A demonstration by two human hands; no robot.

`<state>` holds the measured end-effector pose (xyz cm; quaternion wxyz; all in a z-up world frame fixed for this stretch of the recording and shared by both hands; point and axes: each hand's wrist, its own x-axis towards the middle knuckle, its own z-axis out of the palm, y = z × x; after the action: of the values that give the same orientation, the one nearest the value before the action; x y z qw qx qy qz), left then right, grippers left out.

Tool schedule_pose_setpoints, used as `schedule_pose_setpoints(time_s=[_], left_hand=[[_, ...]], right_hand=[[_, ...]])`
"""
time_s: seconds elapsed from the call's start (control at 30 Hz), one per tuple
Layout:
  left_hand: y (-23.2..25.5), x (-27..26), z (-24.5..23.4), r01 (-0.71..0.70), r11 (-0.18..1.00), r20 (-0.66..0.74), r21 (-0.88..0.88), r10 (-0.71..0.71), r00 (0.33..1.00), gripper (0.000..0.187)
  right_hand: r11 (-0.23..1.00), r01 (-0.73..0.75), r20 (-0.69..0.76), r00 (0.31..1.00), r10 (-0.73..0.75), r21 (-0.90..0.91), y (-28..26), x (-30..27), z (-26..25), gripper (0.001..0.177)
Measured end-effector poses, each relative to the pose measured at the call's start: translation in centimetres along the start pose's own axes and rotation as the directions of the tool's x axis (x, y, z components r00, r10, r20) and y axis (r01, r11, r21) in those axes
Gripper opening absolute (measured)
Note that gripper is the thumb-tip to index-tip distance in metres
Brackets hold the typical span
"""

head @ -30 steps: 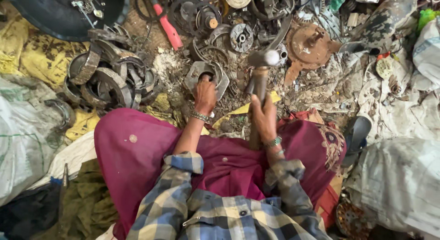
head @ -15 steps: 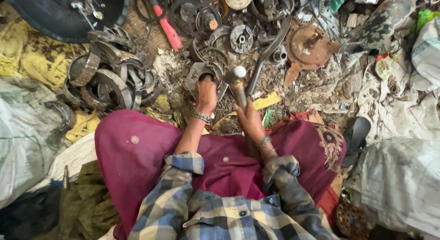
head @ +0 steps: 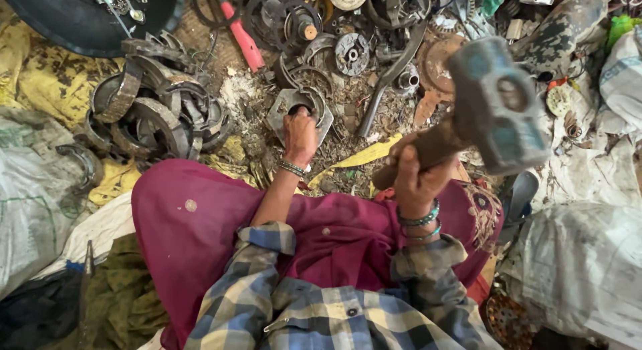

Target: The person sits on the ground and uses a hammer and metal rod to repeatedly strike a metal part placed on a hexagonal anvil. They adjust the part's position and continue hammering throughout the clip.

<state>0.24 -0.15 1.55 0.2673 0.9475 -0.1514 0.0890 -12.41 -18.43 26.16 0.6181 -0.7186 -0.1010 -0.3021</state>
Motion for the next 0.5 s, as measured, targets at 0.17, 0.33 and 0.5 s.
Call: schedule_pose_setpoints(time_s=[0.17,0.33,0.5], left_hand=[[-1.1,-0.9,1.8,-0.035,0.998,-0.094,-0.055,0.030,0.995,0.005],[-0.8,-0.9,2.9,0.048,0.966,-0.177,-0.255,-0.096,0.980,0.015],[0.4,-0.9,0.1,-0.045,0.999,-0.110,0.021,0.047,0.993,0.022]], right_hand=[[0.631,-0.497,0.117,0.723,0.680,-0.596,8.7,-4.9,3.0,0.032],[0.624,-0.488,0.037,0.769,0.638,-0.610,11.5,-6.3,2.5,0.036],[0.692,-0.638,-0.020,0.740,0.673,-0.336,5.0,-2.8,1.0,0.032]])
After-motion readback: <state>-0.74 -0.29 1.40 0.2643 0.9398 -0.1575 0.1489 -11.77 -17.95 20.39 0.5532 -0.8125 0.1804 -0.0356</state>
